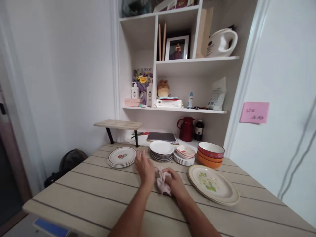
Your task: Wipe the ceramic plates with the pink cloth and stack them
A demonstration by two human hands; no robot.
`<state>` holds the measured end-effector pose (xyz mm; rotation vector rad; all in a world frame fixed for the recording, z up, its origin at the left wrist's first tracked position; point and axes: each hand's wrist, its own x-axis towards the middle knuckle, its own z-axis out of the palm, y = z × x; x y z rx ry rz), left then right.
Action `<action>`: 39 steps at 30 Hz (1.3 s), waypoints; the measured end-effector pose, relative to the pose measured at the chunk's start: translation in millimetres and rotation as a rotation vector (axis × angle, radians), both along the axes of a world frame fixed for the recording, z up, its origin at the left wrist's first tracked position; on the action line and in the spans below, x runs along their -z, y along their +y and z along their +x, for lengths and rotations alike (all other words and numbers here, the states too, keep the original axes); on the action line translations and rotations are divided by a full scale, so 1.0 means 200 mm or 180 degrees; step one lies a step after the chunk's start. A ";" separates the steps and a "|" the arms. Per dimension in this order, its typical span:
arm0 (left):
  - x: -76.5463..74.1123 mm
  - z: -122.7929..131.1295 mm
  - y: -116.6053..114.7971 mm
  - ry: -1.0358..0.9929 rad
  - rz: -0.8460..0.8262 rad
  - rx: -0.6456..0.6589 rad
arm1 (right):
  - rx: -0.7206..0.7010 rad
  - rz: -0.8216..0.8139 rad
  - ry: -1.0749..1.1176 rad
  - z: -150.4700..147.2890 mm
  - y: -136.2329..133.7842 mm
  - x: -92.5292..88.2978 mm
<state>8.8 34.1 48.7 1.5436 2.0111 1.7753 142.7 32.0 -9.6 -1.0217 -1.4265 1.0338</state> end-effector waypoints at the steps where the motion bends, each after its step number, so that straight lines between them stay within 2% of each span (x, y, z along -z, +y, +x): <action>1: 0.02 -0.11 0.00 0.0463 -0.0105 -0.0322 | 0.0190 -0.0182 0.0125 0.02 0.01 0.00; 3: 0.09 -0.32 -0.01 0.1302 -0.0326 -0.0731 | 0.0394 -0.0387 0.0354 0.06 0.03 0.00; 5: 0.16 -0.49 -0.02 0.1860 -0.0538 -0.0868 | 0.0424 -0.0510 0.0503 0.09 0.04 0.00; 7: 0.21 -0.62 -0.02 0.2068 -0.0763 -0.0991 | 0.0366 -0.0552 0.0478 0.09 0.04 0.00; 10: 0.24 -0.71 -0.02 0.2094 -0.1021 -0.1063 | 0.0183 -0.0598 0.0314 0.09 0.03 0.00; 17: 0.24 -0.71 -0.01 0.2262 -0.1288 -0.0462 | 0.0016 -0.0602 0.0204 0.10 0.03 0.00; 24: 0.22 -0.71 -0.01 0.2219 -0.1212 -0.0367 | 0.0112 -0.0564 0.0115 0.09 0.01 -0.01; 32: 0.22 -0.71 -0.03 0.2231 -0.1008 -0.0361 | 0.0055 -0.0515 0.0057 0.10 0.02 0.01; 39: 0.20 -0.71 -0.05 0.2295 -0.0769 -0.0366 | 0.0137 -0.0530 0.0033 0.08 0.00 -0.02</action>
